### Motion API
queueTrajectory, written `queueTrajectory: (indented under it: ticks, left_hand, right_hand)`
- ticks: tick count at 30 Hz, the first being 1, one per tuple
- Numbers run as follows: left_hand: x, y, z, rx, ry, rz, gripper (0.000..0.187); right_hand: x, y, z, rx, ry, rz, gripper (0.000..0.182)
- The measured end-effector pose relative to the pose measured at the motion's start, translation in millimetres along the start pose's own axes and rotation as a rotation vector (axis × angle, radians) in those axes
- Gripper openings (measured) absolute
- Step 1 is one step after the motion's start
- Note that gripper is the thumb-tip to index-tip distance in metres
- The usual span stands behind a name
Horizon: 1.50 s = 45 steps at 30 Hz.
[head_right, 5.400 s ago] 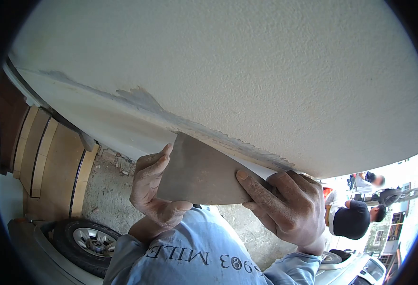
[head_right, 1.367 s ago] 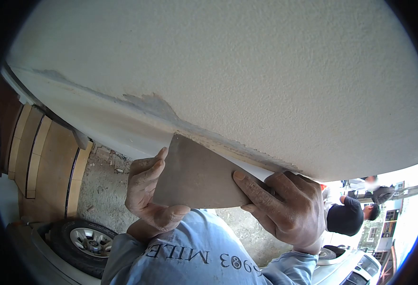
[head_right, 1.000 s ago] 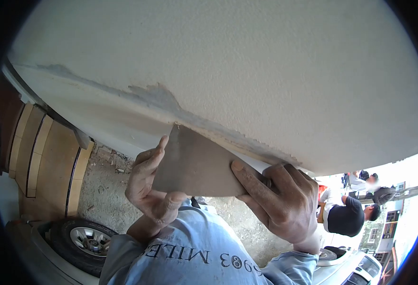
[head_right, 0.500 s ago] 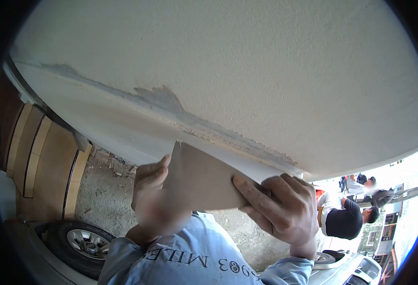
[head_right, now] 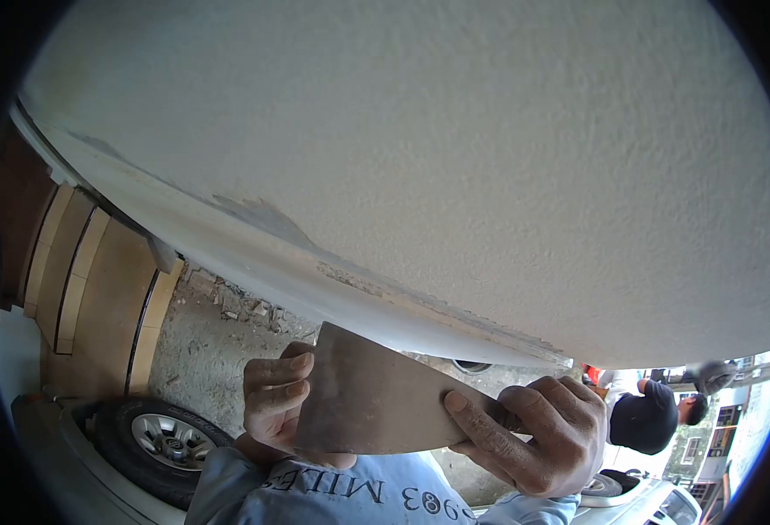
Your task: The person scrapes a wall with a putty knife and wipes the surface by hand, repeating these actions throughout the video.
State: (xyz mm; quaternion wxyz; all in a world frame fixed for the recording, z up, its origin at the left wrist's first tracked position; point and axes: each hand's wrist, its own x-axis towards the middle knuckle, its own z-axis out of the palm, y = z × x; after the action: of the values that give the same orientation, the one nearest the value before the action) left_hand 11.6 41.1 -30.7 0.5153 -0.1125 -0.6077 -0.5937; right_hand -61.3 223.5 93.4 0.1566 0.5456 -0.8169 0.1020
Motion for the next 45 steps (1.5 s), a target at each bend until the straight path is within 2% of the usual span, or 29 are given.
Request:
queueTrajectory:
  ticks: [4, 5, 6, 8, 11, 14, 18, 22, 26, 28, 32, 33, 34, 36, 39, 42, 43, 45]
  left_hand:
    - [5.1, -9.2, 7.0, 0.001, 0.050, 0.110, 0.063]
    - [5.2, -13.1, 0.4, 0.048, 0.002, 0.108, 0.065]
    - [7.0, -17.1, 0.0, 0.031, 0.052, 0.100, 0.061]
    - [28.8, -18.8, -14.0, 0.349, 0.000, 0.124, 0.050]
    - [48.3, -30.8, -4.9, 1.028, 0.025, 0.259, 0.042]
    - [35.9, -35.1, 8.5, 1.018, -0.105, 0.210, 0.041]
    - [27.1, -27.5, 17.4, 1.051, -0.305, 0.325, 0.040]
    - [29.0, -34.3, 19.0, 0.960, -0.395, 0.491, 0.036]
    - [43.4, -39.4, 2.5, 1.034, -0.349, 0.513, 0.033]
    - [55.7, -41.1, -18.5, 1.065, -0.250, 0.472, 0.034]
    - [44.7, -42.7, 4.1, 1.018, -0.254, 0.507, 0.032]
    - [36.4, -44.3, 16.5, 0.944, -0.247, 0.511, 0.026]
    - [28.9, -40.9, 20.2, 0.916, -0.353, 0.521, 0.020]
    - [17.1, -37.4, 19.5, 0.715, -0.579, 0.508, 0.021]
    - [6.6, -36.4, 5.2, 0.392, -0.579, 0.356, 0.016]
    - [11.9, -27.6, -4.7, 0.077, -0.330, 0.085, 0.015]
    - [19.5, -17.5, 4.9, 0.022, -0.159, 0.055, 0.017]
    - [32.0, -7.3, 4.5, 0.212, -0.304, 0.222, 0.018]
  right_hand:
    - [-2.2, 3.6, -2.3, -0.025, 0.023, -0.008, 0.041]
    - [-2.3, 5.1, -4.2, -0.015, 0.029, -0.017, 0.039]
    - [-4.5, 6.9, -5.0, -0.012, 0.029, -0.015, 0.039]
    - [-9.1, 11.1, -7.2, -0.008, 0.027, -0.013, 0.039]
    - [-13.2, 15.3, -11.3, 0.038, -0.025, -0.032, 0.039]
    - [-19.6, 18.7, -12.5, 0.076, -0.036, -0.055, 0.040]
    - [-30.3, 24.8, -14.8, 0.098, -0.011, -0.096, 0.040]
    - [-36.2, 28.4, -19.3, 0.124, -0.001, -0.110, 0.041]
    - [-39.1, 31.2, -15.1, 0.161, 0.055, -0.098, 0.041]
    - [-40.0, 31.5, -14.2, 0.173, 0.075, -0.088, 0.041]
    - [-38.6, 32.9, -11.5, 0.166, 0.088, -0.101, 0.041]
    - [-37.6, 32.9, -11.7, 0.163, 0.090, -0.110, 0.041]
    - [-37.5, 32.8, -11.9, 0.159, 0.092, -0.120, 0.041]
    - [-38.7, 32.0, -10.9, 0.178, 0.122, -0.121, 0.041]
    - [-38.4, 31.9, -10.1, 0.185, 0.133, -0.112, 0.041]
    - [-33.8, 27.6, -11.7, 0.162, 0.061, -0.087, 0.042]
    - [-31.1, 25.2, -11.4, 0.153, 0.025, -0.077, 0.042]
    - [-24.1, 20.0, -8.3, 0.170, -0.011, -0.087, 0.042]
